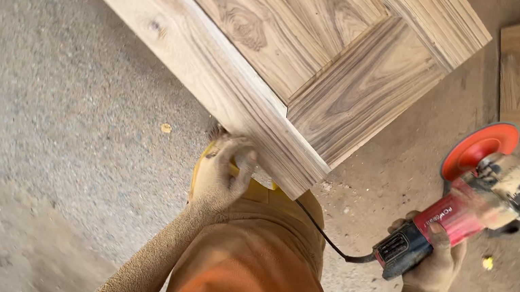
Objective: The person uses a red orbital sander to smooth the surface of a wooden door lying on the ground. They move the sander across the flat panels and edges, occasionally pausing to wipe the surface with their hand.
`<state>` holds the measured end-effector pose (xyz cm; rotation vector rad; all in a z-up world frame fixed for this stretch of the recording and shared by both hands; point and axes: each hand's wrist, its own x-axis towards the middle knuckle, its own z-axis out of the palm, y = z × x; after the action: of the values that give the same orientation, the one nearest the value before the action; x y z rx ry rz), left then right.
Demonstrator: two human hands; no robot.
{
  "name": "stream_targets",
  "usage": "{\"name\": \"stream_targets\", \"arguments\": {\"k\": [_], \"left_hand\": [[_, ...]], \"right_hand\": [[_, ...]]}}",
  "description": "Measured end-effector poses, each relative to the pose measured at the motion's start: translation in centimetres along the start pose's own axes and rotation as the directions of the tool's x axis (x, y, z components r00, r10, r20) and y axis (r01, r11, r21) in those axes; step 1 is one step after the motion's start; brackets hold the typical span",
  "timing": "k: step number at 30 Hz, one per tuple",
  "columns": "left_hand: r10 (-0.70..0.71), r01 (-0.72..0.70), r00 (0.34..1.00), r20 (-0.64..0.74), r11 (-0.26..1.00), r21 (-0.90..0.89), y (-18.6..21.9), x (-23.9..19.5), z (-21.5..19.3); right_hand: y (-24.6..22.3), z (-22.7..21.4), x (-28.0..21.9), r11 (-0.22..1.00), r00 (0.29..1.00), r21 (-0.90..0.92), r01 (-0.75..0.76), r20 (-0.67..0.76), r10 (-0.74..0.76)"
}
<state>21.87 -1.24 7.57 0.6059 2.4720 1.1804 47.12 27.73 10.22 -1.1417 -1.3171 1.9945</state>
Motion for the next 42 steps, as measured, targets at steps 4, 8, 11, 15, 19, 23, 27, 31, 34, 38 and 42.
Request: {"name": "stream_targets", "arguments": {"k": [4,8,11,15,19,23,27,31,34,38,42], "left_hand": [[-0.318,0.344,0.931,0.178,0.928,-0.14,4.1,-4.5,2.8],[-0.167,0.285,0.932,0.322,0.886,-0.365,5.3,-6.4,9.9],[-0.134,0.339,0.917,0.376,0.757,-0.558,6.8,-6.6,16.7],[-0.143,0.306,0.946,0.292,0.094,-0.947,10.9,-5.3,22.2],[-0.425,0.396,0.842,0.333,0.067,-0.916,12.9,-3.8,21.4],[-0.626,0.239,0.738,0.251,-0.105,-0.965,15.3,-0.3,21.5],[-0.708,0.006,0.702,0.075,-0.099,-0.995,18.3,4.4,24.3],[-0.729,-0.134,0.684,-0.02,-0.098,-0.986,20.4,8.8,26.8],[-0.79,-0.165,0.612,-0.047,-0.069,-0.984,20.7,10.8,28.6],[-0.819,-0.268,0.561,-0.117,-0.045,-0.962,19.9,11.9,29.2],[-0.805,-0.436,0.558,-0.201,-0.079,-0.897,19.2,11.9,29.3]], "right_hand": [[-1.0,0.3,4.2,0.992,0.984,-0.113,-0.049,0.167,0.067],[-0.4,0.8,6.2,0.969,0.969,-0.24,-0.049,0.224,0.105],[0.1,1.4,6.6,0.925,0.937,-0.378,-0.034,0.309,0.161],[-0.2,3.6,6.9,0.722,0.832,-0.648,0.243,0.522,0.188],[-1.1,6.6,7.9,0.604,0.629,-0.646,0.467,0.722,0.287],[-1.2,7.9,12.7,0.486,0.403,-0.52,0.702,0.854,0.329],[-1.7,5.9,20.3,0.629,0.274,-0.523,0.575,0.848,0.453],[-2.0,3.1,25.8,0.596,0.374,-0.696,0.399,0.718,0.587],[-1.7,2.2,27.6,0.716,0.341,-0.649,0.257,0.754,0.561],[-1.9,4.2,26.9,0.735,0.288,-0.583,0.345,0.811,0.508],[-3.0,7.0,25.8,0.687,0.173,-0.511,0.517,0.848,0.5]]}}
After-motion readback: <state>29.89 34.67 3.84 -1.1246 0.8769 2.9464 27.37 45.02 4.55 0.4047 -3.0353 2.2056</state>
